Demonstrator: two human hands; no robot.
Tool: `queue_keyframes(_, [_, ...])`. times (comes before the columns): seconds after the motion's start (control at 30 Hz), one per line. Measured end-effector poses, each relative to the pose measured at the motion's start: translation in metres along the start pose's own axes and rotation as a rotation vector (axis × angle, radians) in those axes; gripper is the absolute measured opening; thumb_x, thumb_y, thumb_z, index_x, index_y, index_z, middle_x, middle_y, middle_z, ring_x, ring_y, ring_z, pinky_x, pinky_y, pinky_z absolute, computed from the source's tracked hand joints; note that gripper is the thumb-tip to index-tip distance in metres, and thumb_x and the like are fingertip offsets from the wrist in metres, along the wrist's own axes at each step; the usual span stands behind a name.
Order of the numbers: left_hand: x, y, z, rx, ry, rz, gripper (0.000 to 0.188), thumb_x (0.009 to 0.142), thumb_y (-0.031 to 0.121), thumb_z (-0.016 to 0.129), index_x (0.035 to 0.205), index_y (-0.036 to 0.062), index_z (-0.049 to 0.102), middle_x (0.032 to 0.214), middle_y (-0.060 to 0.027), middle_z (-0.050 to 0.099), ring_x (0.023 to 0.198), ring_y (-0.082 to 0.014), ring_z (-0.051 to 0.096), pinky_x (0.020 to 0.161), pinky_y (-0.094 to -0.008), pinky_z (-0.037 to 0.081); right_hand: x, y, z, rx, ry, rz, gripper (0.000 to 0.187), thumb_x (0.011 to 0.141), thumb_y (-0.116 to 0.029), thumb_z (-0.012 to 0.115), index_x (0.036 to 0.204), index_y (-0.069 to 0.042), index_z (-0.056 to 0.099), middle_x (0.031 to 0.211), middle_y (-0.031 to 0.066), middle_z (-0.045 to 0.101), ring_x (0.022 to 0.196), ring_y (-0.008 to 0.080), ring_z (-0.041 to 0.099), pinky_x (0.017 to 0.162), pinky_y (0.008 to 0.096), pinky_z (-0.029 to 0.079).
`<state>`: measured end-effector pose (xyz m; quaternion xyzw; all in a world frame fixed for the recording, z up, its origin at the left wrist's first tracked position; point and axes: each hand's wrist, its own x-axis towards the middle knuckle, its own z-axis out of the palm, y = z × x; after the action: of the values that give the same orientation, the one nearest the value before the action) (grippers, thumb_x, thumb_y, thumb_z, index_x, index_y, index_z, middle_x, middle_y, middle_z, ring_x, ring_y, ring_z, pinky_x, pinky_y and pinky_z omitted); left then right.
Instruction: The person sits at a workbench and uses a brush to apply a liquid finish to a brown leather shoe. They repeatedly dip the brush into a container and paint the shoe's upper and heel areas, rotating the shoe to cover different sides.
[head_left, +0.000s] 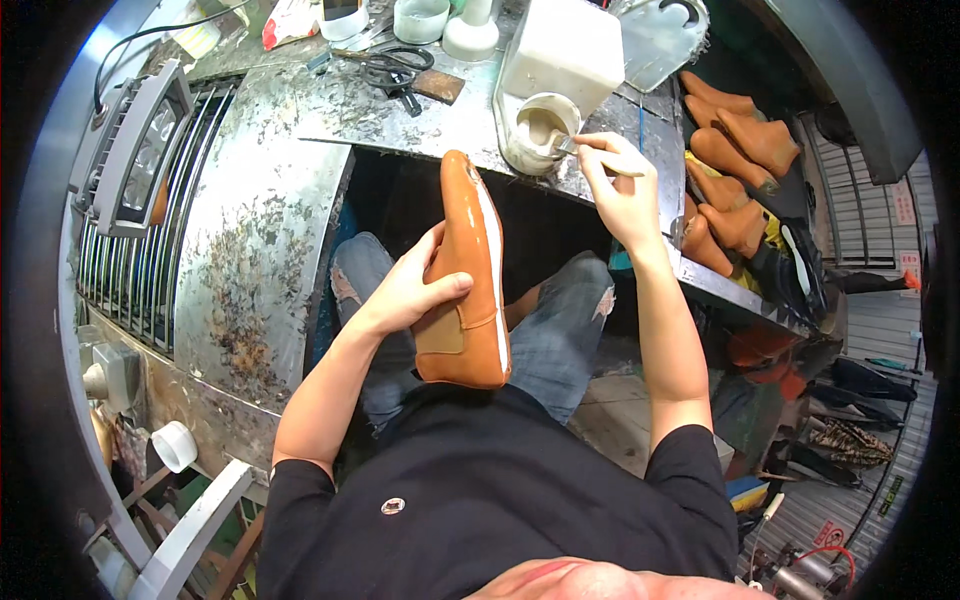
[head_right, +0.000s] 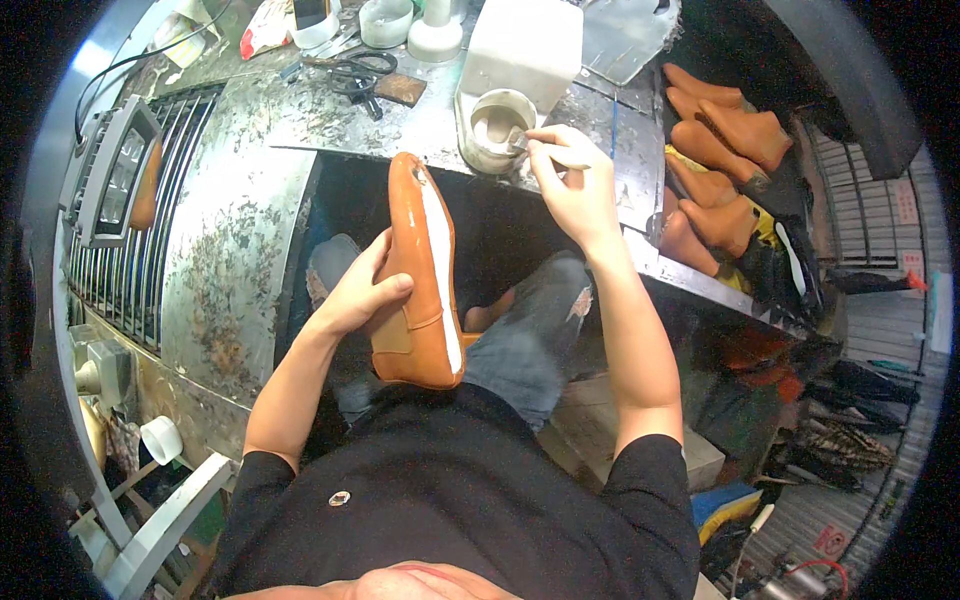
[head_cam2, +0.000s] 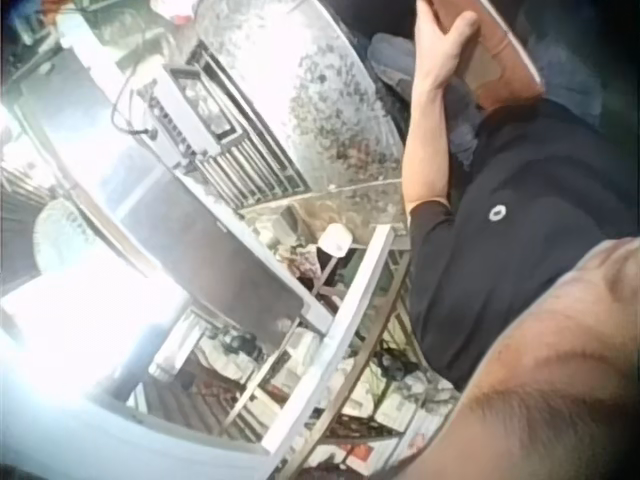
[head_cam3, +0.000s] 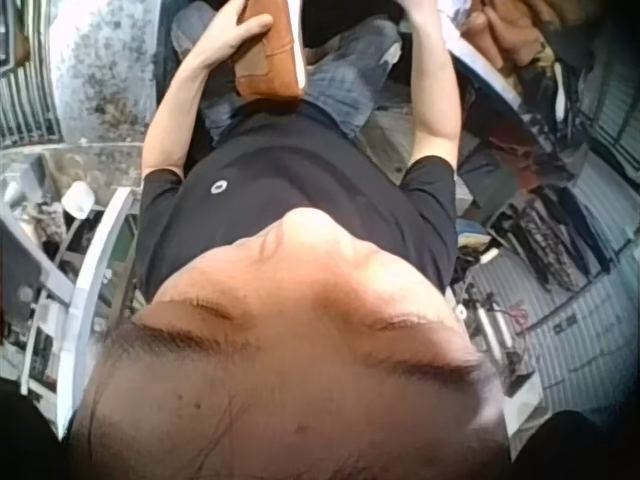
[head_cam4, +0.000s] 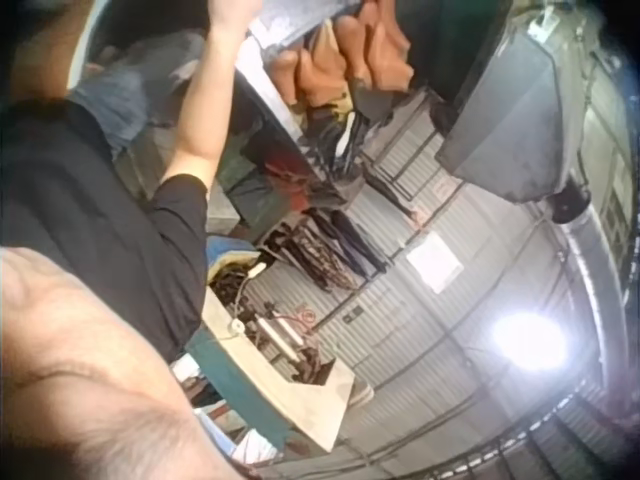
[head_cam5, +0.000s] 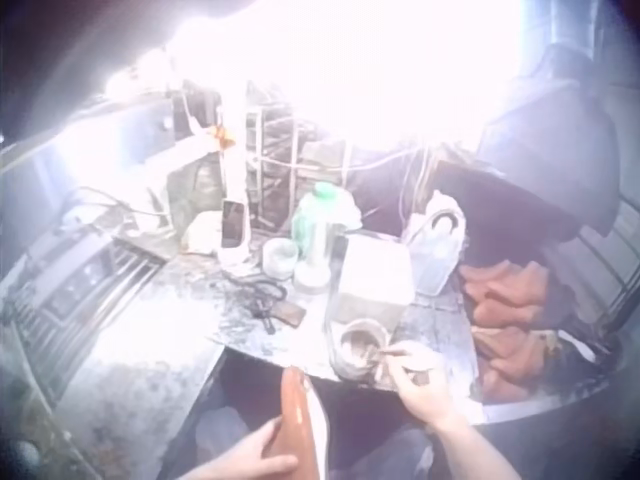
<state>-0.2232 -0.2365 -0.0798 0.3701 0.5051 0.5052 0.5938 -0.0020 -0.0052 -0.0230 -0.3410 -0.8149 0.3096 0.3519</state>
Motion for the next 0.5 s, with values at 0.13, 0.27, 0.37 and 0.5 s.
queue_keyframes(0.13, [0.003,0.009,-0.002,0.152,-0.017,0.040,0.103,0.087,0.038,0.086,0.164,-0.0015,0.031,0.154,-0.0174,0.054,0.144,-0.0253,0.051,0.121,-0.0392,0.039,0.000,-0.001,-0.010,-0.056,0.043,0.027,0.017,0.099,-0.012,0.069,0.103,0.002,0.078,0.094,0.0101,0.078,0.083,0.0184,0.073,0.078,0.0297,0.055])
queue_keyframes(0.27, [-0.002,0.021,0.000,0.194,-0.024,0.040,0.103,0.086,0.038,0.087,0.165,0.0003,0.031,0.153,-0.0174,0.056,0.141,-0.0250,0.054,0.120,-0.0394,0.041,-0.001,-0.006,-0.017,0.042,0.106,0.168,0.021,0.103,-0.016,0.068,0.105,0.002,0.078,0.091,0.0096,0.078,0.078,0.0130,0.073,0.071,0.0278,0.056])
queue_keyframes(0.37, [-0.006,0.023,-0.001,0.217,-0.026,0.046,0.103,0.085,0.037,0.087,0.165,0.0012,0.032,0.152,-0.0178,0.057,0.140,-0.0245,0.056,0.119,-0.0395,0.042,-0.008,-0.011,-0.022,0.572,0.161,0.294,0.031,0.108,-0.024,0.062,0.110,0.004,0.075,0.083,0.0085,0.072,0.069,0.0151,0.070,0.066,0.0286,0.060])
queue_keyframes(0.5, [-0.012,0.029,0.001,0.263,-0.041,0.054,0.104,0.084,0.037,0.088,0.165,0.0012,0.033,0.152,-0.0186,0.058,0.138,-0.0243,0.058,0.118,-0.0398,0.043,-0.025,-0.069,-0.009,0.711,-0.014,0.312,0.035,0.111,-0.027,0.058,0.104,0.004,0.074,0.077,0.0072,0.068,0.064,0.0137,0.066,0.061,0.0287,0.059])
